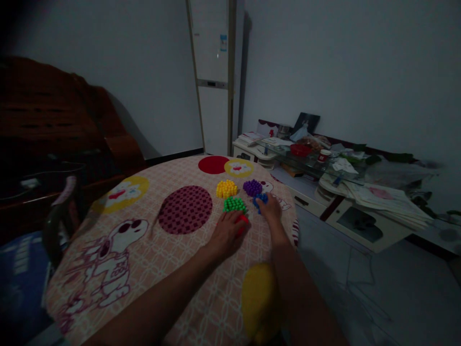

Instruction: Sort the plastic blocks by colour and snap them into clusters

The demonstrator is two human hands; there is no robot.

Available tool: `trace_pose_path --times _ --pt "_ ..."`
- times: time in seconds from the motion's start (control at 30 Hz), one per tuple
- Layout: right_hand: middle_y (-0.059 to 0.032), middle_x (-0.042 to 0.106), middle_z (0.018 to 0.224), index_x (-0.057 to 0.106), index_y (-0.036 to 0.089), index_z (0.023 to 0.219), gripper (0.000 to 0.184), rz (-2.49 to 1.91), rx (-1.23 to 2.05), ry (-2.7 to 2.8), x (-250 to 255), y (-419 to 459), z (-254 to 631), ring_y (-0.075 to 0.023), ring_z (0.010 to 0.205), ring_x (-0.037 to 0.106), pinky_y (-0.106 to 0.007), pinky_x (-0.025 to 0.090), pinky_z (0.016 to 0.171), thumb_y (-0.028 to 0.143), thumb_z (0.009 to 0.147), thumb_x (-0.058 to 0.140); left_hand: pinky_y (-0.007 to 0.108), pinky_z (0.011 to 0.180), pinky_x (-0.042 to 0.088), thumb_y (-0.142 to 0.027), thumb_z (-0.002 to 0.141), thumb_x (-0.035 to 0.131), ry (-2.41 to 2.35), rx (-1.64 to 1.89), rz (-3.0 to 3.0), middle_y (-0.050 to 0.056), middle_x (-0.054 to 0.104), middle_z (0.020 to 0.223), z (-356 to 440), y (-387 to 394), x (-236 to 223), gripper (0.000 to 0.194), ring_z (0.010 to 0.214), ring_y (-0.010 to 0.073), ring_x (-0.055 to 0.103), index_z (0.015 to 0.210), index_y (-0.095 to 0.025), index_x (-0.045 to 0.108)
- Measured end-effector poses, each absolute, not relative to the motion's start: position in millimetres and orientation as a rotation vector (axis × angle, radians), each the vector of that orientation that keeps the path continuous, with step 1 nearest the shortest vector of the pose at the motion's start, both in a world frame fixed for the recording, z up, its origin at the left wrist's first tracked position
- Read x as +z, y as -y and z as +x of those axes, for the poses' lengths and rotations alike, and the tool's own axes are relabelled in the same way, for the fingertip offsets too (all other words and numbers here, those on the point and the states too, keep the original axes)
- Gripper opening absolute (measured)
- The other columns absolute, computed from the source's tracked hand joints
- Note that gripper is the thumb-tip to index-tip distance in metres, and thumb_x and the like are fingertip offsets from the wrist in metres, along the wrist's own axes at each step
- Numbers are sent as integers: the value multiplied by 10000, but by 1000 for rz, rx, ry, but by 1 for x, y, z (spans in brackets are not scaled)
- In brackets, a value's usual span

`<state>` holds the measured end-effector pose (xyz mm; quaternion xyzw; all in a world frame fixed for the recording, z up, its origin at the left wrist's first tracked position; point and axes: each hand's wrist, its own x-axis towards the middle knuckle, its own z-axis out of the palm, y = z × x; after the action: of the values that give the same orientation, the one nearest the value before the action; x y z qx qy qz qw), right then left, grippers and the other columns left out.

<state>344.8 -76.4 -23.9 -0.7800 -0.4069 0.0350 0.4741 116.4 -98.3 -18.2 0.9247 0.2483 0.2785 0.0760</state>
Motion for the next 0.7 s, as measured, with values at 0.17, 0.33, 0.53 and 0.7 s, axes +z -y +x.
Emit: trace_pose_path --times 0.17,0.33,0.53,0.7 --pt "-117 681 1258 660 200 1276 546 -1692 294 1253 -31 43 261 -287 1164 619 -480 452 1058 322 746 714 483 1081 417 -294 909 567 -1249 969 2525 171 557 1391 61 38 -10 303 1257 327 531 1171 -186 673" --pt "-107 650 1334 645 202 1326 553 -1360 636 1575 -25 24 184 -272 1206 612 -465 461 1075 239 776 681 482 1047 452 -193 837 570 -1738 889 2229 201 581 1336 -13 -26 -15 436 1225 355 559 1263 -129 632" --pt "-54 692 1252 639 256 1347 507 -1165 744 1651 1 24 185 -258 1084 664 -423 561 923 317 843 639 467 1091 423 -219 871 517 -1849 1196 2064 198 584 1321 -30 -32 -8 457 1255 334 528 1302 -100 610" --pt "-105 693 1231 694 191 1210 349 -1645 122 1182 24 28 278 -259 1096 632 -430 529 975 334 898 627 496 1101 405 -432 826 664 -1734 1031 2250 177 567 1358 -6 -6 8 508 1248 365 523 1257 -164 649"
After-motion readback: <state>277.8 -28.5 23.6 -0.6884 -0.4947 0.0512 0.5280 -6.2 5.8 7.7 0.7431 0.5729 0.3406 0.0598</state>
